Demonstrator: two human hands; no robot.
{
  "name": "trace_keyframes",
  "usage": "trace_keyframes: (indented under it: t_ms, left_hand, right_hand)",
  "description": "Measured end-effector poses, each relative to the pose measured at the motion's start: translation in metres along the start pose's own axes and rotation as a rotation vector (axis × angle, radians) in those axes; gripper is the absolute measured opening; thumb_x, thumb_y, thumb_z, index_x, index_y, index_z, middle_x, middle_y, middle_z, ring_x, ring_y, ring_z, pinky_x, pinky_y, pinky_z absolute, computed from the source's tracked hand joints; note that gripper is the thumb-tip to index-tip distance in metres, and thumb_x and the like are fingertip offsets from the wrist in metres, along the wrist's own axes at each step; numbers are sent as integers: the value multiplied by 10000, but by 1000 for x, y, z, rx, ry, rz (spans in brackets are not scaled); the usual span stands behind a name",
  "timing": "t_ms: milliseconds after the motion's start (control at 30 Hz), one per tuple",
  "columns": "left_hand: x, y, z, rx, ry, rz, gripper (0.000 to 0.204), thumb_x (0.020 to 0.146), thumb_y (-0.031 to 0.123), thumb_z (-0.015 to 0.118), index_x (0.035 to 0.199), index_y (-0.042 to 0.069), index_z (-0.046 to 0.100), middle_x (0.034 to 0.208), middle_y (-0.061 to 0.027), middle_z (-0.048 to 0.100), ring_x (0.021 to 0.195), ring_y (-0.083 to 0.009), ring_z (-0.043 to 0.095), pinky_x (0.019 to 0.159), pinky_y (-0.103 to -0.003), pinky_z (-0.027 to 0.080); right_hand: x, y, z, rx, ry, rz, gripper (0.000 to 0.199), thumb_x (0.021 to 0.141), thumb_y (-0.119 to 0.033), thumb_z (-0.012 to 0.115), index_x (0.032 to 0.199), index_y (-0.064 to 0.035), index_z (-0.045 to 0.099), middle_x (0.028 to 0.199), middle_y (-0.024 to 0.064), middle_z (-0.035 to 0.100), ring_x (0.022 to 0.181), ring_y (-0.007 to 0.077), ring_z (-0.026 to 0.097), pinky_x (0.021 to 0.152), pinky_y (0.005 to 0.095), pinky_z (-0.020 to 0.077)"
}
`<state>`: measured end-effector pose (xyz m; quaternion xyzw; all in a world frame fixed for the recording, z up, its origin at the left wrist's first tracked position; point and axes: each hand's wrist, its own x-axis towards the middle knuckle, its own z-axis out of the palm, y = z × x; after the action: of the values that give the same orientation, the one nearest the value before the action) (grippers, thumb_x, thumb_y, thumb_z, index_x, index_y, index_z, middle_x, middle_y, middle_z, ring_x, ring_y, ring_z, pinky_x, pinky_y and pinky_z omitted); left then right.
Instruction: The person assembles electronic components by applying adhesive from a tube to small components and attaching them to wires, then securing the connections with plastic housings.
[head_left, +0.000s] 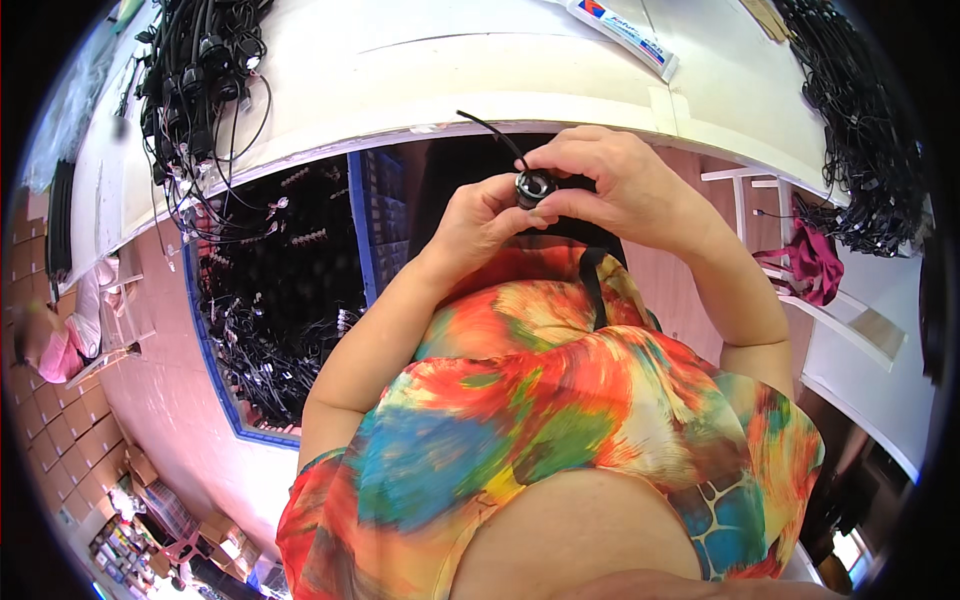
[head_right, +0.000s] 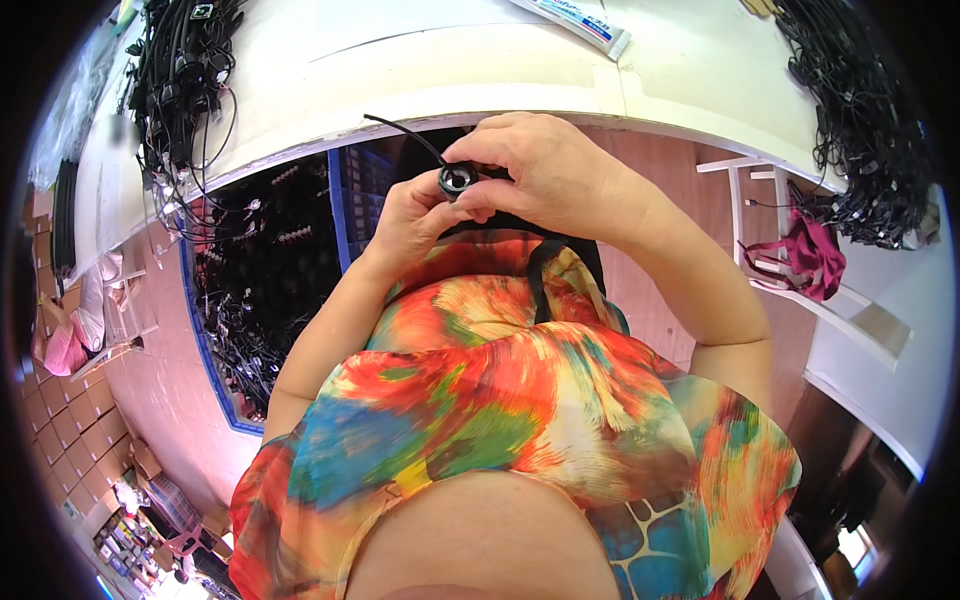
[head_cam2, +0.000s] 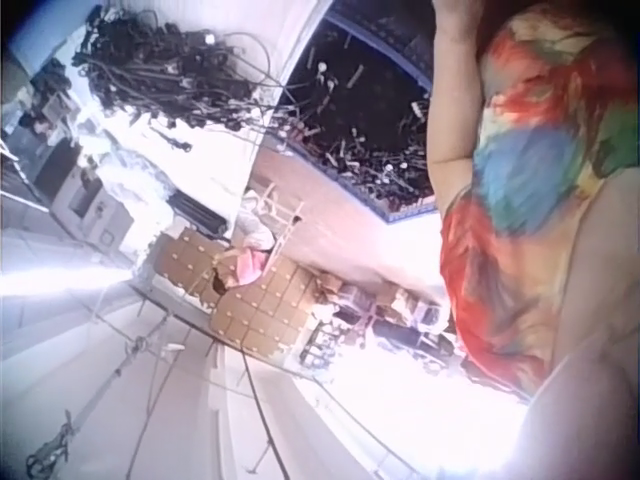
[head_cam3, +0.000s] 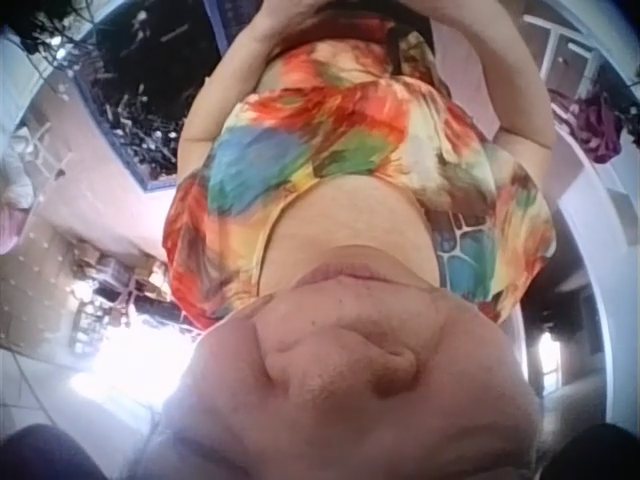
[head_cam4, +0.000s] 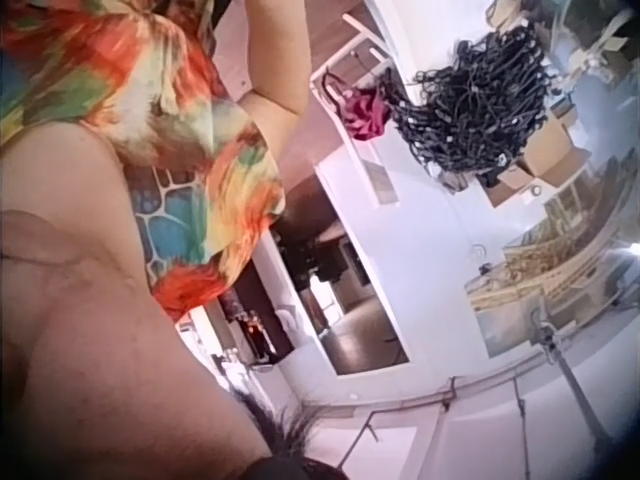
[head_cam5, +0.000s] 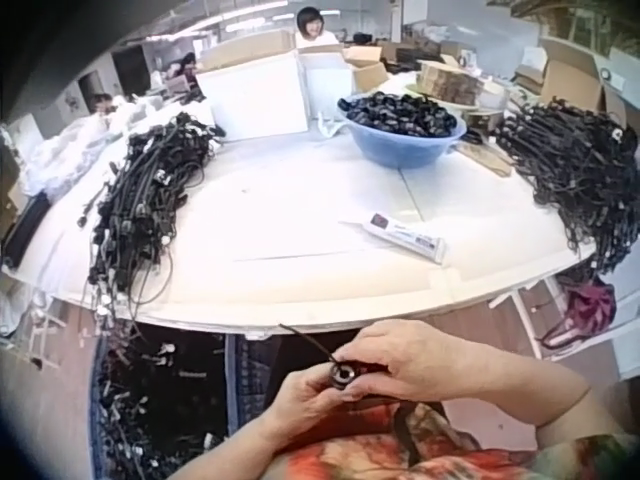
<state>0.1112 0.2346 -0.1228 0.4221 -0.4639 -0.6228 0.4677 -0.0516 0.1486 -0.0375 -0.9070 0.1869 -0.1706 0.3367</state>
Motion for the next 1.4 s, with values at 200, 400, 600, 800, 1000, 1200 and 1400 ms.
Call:
trace_keyframes:
  t_ms: [200, 400, 600, 800, 1000, 1200, 1400]
  left_hand:
    - [-3, 4, 10, 92, 100, 38, 118, 806, 54, 593, 904, -11, 584, 775, -17, 601, 736, -73, 566, 666, -215, 471]
    - [-3, -2, 11, 117, 54, 66, 146, 790, 45, 607, 922, -9, 581, 796, -34, 618, 745, -73, 568, 692, -219, 466]
    - [-11, 20, -5, 504, 173, 147, 446, 630, 14, 722, 1040, 9, 546, 955, -83, 574, 840, -146, 571, 736, -248, 460]
    - [-38, 71, -26, 714, 562, 524, 443, 611, 30, 745, 1012, 25, 557, 885, -64, 554, 711, -133, 532, 643, -229, 445]
    - [-23, 75, -29, 619, 591, 411, 106, 735, 33, 663, 824, -5, 621, 702, -52, 609, 633, -111, 558, 620, -209, 446]
    - [-19, 69, -37, -71, 441, 24, 140, 813, 126, 604, 856, -8, 615, 739, -36, 616, 679, -60, 544, 628, -169, 411]
    - [-18, 70, -36, 23, 333, 0, 136, 818, 133, 596, 861, 5, 607, 728, -28, 608, 667, -47, 525, 609, -168, 399]
  right_hand:
    - [-6, -9, 9, -87, 45, 183, 357, 676, -172, 686, 983, -28, 575, 825, 97, 580, 760, 226, 572, 683, 305, 461]
    - [16, -14, 9, 84, 218, 44, 351, 720, -158, 658, 1029, -17, 570, 867, 95, 614, 768, 162, 585, 688, 269, 464]
    - [26, -5, 19, 120, 313, 1, 156, 776, -179, 604, 763, -25, 626, 596, 112, 565, 515, 224, 540, 498, 289, 426]
    - [28, -4, 14, 152, 158, 193, 169, 780, -185, 599, 744, -22, 620, 571, 114, 562, 492, 234, 535, 491, 304, 426]
    - [32, -10, 12, 164, 60, 224, 175, 781, -182, 607, 772, -7, 606, 571, 98, 558, 491, 195, 518, 495, 286, 416]
    - [34, -10, 13, 211, 162, 161, 161, 771, -116, 614, 887, -12, 574, 620, 83, 566, 520, 169, 517, 511, 273, 422]
    - [36, -5, 12, 113, 258, -38, 124, 755, -63, 603, 873, -25, 597, 710, 87, 596, 629, 197, 579, 576, 270, 458]
